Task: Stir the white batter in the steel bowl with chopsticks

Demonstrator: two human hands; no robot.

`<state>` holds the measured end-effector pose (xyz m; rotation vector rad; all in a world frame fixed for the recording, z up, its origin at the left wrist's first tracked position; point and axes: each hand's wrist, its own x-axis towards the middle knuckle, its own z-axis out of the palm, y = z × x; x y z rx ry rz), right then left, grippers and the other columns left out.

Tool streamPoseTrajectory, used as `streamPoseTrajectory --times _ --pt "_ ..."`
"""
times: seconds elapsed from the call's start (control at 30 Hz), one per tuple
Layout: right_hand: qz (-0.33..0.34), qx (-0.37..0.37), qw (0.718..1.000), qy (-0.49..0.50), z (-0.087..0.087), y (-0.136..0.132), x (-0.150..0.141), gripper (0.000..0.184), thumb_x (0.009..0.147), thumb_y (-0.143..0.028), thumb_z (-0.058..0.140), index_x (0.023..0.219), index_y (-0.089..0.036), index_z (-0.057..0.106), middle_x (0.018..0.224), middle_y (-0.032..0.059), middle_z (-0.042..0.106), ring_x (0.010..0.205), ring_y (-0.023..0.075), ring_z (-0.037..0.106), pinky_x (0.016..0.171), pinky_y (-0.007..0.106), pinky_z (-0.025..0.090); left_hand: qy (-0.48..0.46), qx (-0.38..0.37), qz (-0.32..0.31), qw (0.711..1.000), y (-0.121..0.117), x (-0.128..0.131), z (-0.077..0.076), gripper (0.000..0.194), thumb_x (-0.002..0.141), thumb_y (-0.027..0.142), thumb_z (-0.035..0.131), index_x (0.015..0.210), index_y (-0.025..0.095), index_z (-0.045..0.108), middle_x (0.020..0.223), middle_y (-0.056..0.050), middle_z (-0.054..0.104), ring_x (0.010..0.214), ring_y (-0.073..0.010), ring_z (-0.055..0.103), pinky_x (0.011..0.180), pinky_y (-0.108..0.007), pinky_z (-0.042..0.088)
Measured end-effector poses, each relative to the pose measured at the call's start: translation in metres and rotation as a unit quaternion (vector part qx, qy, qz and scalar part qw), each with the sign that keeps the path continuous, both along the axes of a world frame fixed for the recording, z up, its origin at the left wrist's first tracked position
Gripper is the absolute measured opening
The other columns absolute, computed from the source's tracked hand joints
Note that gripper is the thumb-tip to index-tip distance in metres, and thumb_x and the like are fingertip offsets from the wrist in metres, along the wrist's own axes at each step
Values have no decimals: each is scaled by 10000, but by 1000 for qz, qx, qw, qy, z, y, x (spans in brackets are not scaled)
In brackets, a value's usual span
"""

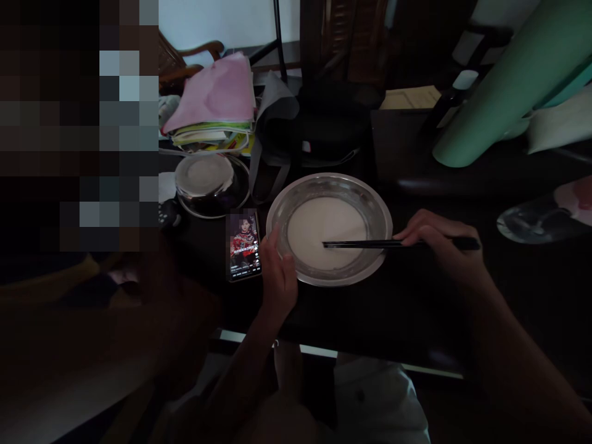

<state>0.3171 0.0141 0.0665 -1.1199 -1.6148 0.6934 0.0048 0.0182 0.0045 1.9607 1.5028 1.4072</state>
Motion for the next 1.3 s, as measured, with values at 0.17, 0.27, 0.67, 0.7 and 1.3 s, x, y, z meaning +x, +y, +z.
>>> streamPoseTrajectory --times 0.17,0.27,0.67,0.7,1.3 --pt "-20 33 998 -44 -1 2 1 240 987 -224 655 829 -288 825 894 26 810 852 205 735 790 370 551 -2 9 -7 1000 1 -1 -1 509 1116 465 382 1551 228 497 1541 -163 571 1437 -271 530 1238 -481 385" --pt "-29 30 999 -5 -3 2 3 316 1021 -248 607 776 -289 803 821 10 782 784 191 722 732 354 547 15 12 -7 1000 0 -2 -2 512 1119 443 377 1568 216 475 1532 -169 581 1429 -266 536 1233 -481 393" --pt "2 34 998 -45 -2 1 3 258 1008 -219 628 850 -311 811 891 -15 809 828 175 736 751 337 546 24 9 1 1000 0 -1 0 512 1119 440 373 1574 228 472 1534 -165 580 1431 -263 536 1217 -477 422" --pt "21 37 998 -54 -2 1 2 237 999 -214 642 870 -313 815 913 -16 819 851 178 740 770 339 550 25 8 0 1000 0 -1 0 512 1119 438 372 1576 227 469 1536 -166 577 1431 -262 536 1217 -477 422" --pt "-14 19 1000 -18 -1 1 4 293 1012 -225 619 808 -312 809 843 -22 796 806 166 725 754 332 546 26 9 7 1000 0 0 0 501 1117 465 368 1529 220 516 1486 -164 620 1414 -269 546 1216 -493 404"
